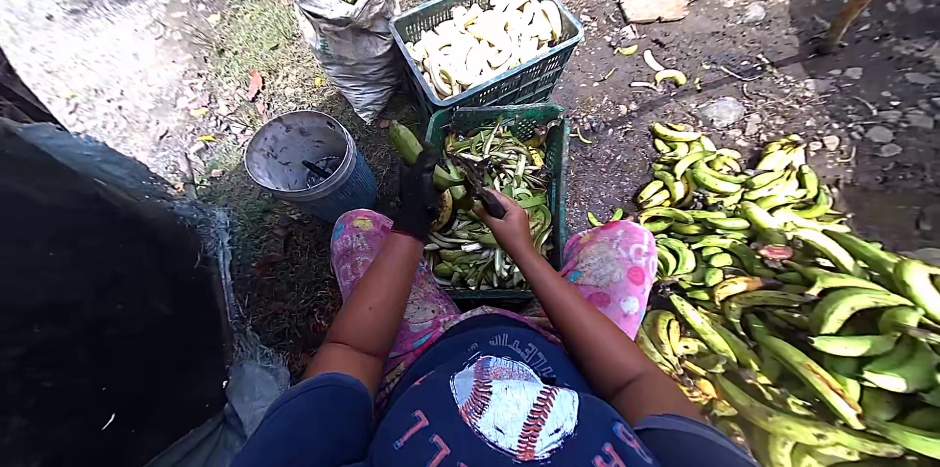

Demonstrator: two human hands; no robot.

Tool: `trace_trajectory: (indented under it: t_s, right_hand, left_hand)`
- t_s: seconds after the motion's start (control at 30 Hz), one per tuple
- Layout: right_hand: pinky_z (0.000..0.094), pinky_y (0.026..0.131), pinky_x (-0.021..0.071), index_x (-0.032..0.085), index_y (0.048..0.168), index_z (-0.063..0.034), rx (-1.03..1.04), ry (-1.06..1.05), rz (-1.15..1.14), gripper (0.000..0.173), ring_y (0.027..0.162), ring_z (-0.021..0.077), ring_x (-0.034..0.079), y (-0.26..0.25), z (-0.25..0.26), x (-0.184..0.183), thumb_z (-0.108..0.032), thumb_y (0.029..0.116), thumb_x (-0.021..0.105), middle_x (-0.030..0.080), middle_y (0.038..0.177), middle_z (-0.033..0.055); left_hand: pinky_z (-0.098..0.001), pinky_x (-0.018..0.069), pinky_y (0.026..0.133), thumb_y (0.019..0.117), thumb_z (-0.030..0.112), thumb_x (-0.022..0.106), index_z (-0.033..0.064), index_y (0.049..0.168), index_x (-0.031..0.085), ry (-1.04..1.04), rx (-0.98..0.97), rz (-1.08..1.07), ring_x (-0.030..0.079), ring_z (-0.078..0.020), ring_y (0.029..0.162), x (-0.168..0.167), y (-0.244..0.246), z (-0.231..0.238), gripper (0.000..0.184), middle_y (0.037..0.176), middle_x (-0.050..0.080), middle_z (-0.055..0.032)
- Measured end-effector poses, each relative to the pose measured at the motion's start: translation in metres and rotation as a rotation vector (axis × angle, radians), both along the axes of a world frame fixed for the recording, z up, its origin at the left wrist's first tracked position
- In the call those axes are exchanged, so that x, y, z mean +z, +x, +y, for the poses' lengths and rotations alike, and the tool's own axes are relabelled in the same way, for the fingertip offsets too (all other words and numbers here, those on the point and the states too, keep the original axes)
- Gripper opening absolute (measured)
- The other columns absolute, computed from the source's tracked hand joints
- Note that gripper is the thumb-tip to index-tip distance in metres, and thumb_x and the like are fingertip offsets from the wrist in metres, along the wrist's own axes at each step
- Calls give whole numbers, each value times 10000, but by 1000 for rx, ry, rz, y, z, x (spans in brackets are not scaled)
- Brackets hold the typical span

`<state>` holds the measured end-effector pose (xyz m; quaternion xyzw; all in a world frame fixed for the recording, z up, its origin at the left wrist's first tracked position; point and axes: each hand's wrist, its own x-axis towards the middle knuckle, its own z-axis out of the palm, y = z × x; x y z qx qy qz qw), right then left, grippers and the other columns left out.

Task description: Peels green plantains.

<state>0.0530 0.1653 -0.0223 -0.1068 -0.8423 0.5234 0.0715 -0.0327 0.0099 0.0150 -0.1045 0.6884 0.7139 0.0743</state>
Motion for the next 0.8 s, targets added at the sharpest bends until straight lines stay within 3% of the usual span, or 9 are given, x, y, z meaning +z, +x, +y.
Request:
trace_trajectory:
  t_s: [0.1,0.17,0.3,0.43,0.57,0.63,0.7,0.73,0.8]
  right_hand:
    - [600,969,487,713,937,23,-5,165,6,255,1037,349,665,-3,-4,3,-215,898,793,710,1033,181]
    - [594,919,493,674,840,17,13,183,-83,283,919,340,662,0,-5,8,-234,898,791,688,899,173]
    - [585,956,491,710,892,-4,139,257,-239,251,971,331,685,8,-8,20,-244,897,782,723,944,168]
    - [561,909,497,705,901,-55,223,191,-342,229,909,294,677,3,-11,19,-279,917,750,712,883,127]
    - [557,975,476,739,1007,-81,300,173,-379,259,987,284,677,7,-7,14,-328,933,728,731,967,123]
    - [546,1075,447,726,1196,-106,294,283,-425,393,1181,286,646,7,5,26,-412,951,718,725,1181,119]
    - [555,1108,427,636,1390,-113,194,389,-422,560,1275,310,602,2,17,36,-438,944,732,668,1330,134]
    - [560,1083,437,631,1395,-107,111,432,-384,573,1255,321,608,-1,22,38,-421,931,754,666,1321,142]
    - [558,1030,467,657,1354,-97,-12,512,-293,556,1197,326,629,-9,32,41,-385,898,795,679,1269,143]
  left_hand:
    - [-514,532,853,988,546,571,188,1468,452,-190,-135,-26,612,-273,1078,3,33,0,611,1272,615,-133]
    - [-571,518,878,1018,463,564,174,1469,453,-319,-205,1,606,-326,1127,-3,36,-2,547,1308,605,-162]
    - [-476,513,966,1042,389,557,146,1469,461,-260,-259,58,614,-246,1142,12,33,8,501,1309,618,-136]
    - [-427,574,808,914,374,731,53,1343,543,-241,-254,130,670,-202,899,-19,-24,3,567,1071,679,-133]
    - [-569,497,1004,887,440,755,95,1456,510,-590,-250,182,650,-319,1147,8,-71,-28,709,1270,654,-195]
    - [-493,541,949,870,392,766,91,1436,509,-509,-217,196,665,-244,1074,11,-85,-44,691,1221,668,-148]
    - [-354,559,797,933,299,701,66,1385,497,-290,-274,182,637,-121,886,8,-79,-47,548,1079,656,-75]
    - [-355,559,763,995,333,627,86,1398,484,-280,-335,162,627,-120,856,1,-68,-48,493,1063,642,-71]
    - [-498,551,851,1066,401,481,132,1445,510,-392,-445,142,654,-246,990,-26,-47,-49,465,1205,652,-164]
